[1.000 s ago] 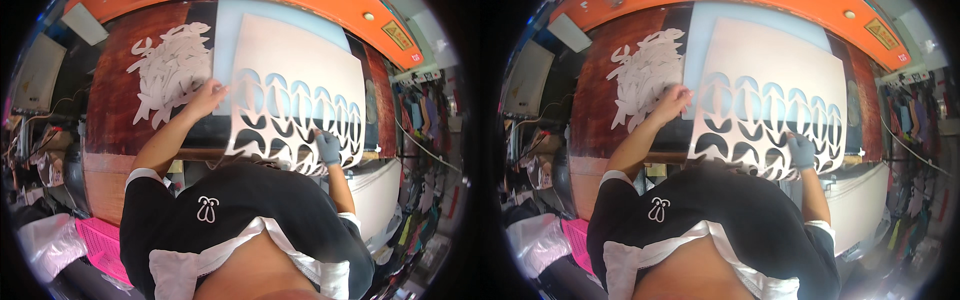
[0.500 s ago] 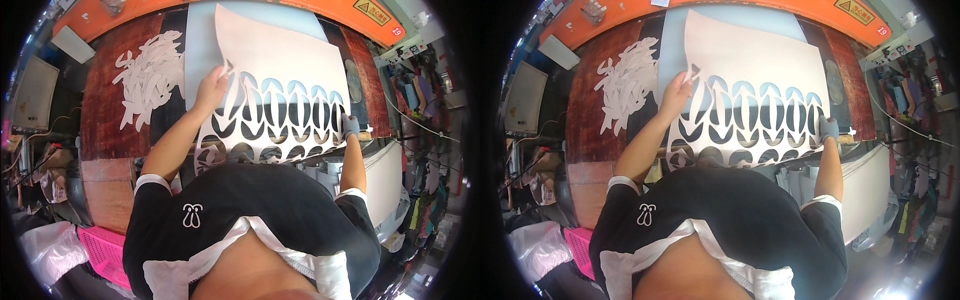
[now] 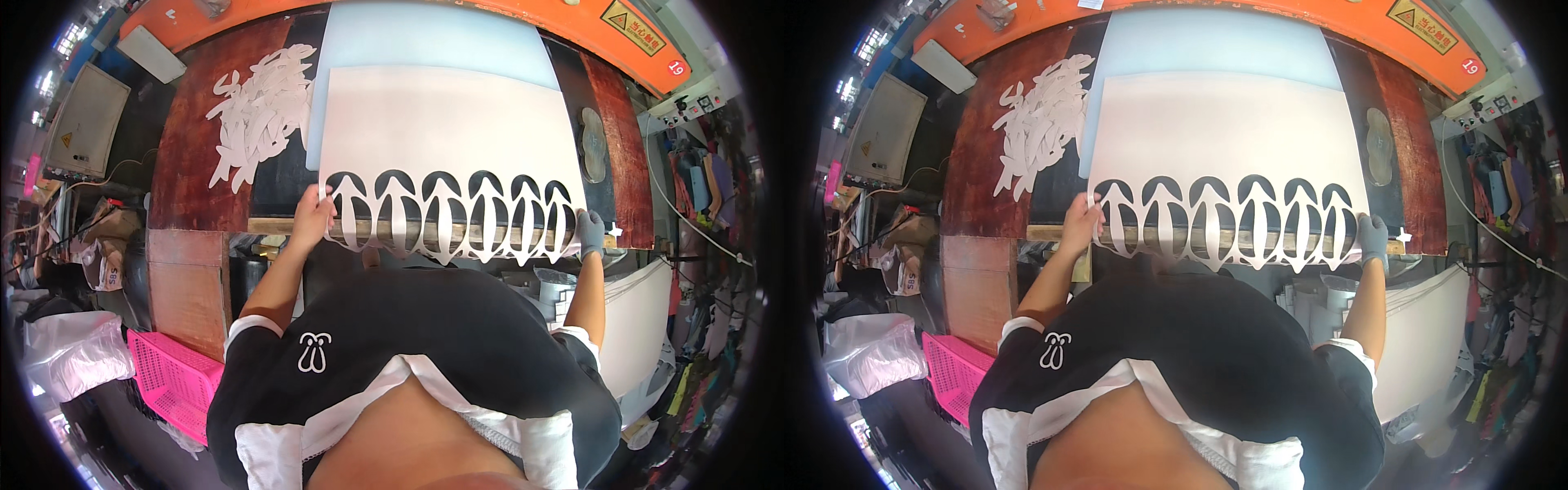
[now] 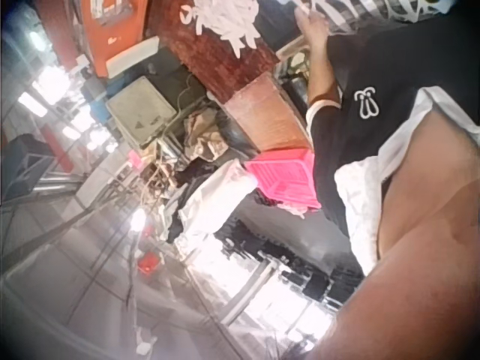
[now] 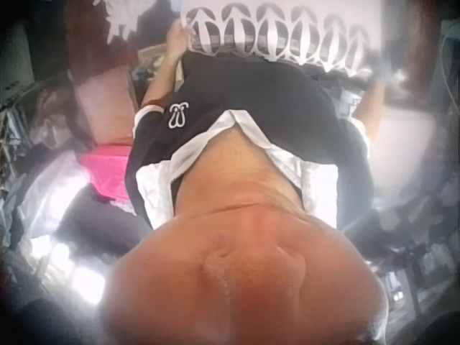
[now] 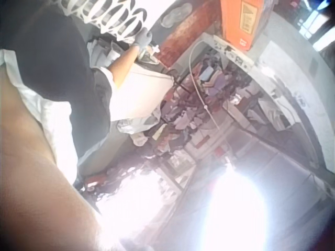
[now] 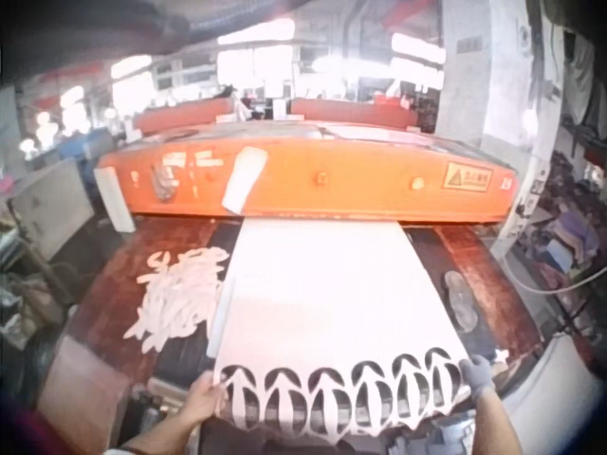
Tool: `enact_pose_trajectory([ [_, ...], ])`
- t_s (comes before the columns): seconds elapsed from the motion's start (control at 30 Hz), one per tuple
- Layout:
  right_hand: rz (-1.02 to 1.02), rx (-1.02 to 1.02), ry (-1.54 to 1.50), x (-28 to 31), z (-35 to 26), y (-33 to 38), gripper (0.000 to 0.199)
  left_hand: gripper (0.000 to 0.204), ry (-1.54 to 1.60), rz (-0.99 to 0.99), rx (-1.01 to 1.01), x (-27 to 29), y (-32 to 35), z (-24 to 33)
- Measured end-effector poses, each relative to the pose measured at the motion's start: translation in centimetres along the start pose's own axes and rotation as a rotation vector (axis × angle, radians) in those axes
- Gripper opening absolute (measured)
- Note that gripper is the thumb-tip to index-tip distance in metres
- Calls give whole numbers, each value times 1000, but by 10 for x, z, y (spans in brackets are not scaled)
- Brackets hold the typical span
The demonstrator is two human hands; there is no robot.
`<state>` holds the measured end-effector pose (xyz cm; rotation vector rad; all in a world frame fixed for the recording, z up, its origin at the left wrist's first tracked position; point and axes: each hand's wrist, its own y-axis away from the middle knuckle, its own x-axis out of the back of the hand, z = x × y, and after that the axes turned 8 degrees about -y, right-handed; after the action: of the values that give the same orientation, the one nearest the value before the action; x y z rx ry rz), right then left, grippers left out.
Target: The person operates a hydraulic die-cutting machine to cut shapes from a sheet of material. They place the material under the press, activate the machine, remove the cut sheet, and peel away the excess material to reveal the cut shapes.
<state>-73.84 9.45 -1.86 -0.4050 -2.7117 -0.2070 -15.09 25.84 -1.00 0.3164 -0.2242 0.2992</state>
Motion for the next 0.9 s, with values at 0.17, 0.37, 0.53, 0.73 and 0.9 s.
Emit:
enact_pose_trajectory([
  [0.17,89,37,-46,-18,-10,-5,19,37,-156,102,-17,7,-22,31],
  [0.37,184,96,244,-46,-14,-6,34,56,-1137,104,-699,-26,-89,61],
  [0.53,236,105,491,-57,-32,4,34,56,-1285,0,-654,-44,-141,58],
  [0.73,172,652,881,-115,-48,-22,46,54,-1281,24,-742,-39,-152,65],
  [0.9,210,570,1035,-127,-39,-36,47,51,-1159,24,-825,-36,-168,54],
])
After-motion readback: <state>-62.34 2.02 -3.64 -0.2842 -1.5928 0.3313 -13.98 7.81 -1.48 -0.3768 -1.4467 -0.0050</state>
